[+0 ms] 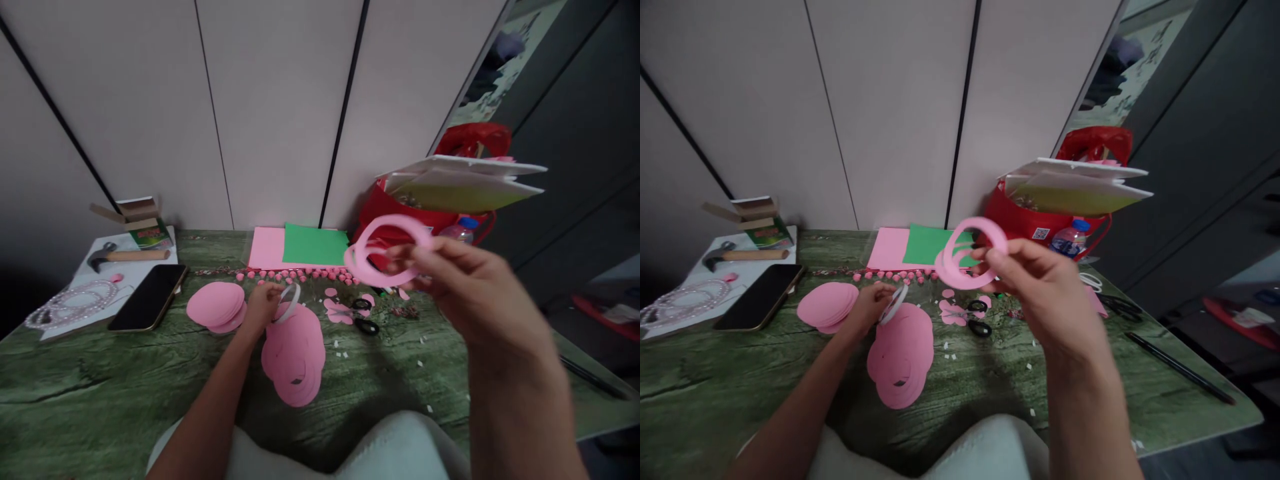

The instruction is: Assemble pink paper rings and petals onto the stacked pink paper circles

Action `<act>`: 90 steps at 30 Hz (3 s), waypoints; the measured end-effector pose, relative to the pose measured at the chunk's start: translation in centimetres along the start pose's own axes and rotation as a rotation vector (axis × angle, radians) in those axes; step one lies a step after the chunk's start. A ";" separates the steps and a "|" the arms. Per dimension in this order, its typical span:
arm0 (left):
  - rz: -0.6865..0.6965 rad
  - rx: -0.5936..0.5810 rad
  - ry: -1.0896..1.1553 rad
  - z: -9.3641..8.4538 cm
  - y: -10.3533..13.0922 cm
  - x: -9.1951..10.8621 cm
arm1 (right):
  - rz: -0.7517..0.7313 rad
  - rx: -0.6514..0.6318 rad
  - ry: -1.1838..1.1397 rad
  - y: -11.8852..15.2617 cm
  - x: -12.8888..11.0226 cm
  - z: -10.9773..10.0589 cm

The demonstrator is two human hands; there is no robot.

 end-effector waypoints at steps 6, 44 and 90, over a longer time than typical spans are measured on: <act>0.029 -0.179 0.000 2.0 0.9 0.8 | 0.030 0.122 -0.275 0.0 0.0 -0.9; -0.103 0.024 0.378 2.1 1.1 3.7 | 0.199 -0.232 -0.070 -5.6 15.5 7.8; -0.141 -0.012 0.454 2.8 1.8 4.6 | 0.295 -0.332 -0.274 -4.5 15.1 9.0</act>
Point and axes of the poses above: each hand's wrist, its own y-axis away from the middle knuckle, its own z-axis out of the palm, x = y × z, the point moved 9 cm from there along -y, towards the middle knuckle, and after that the axes turned 13 degrees about z, right-handed, at the moved point
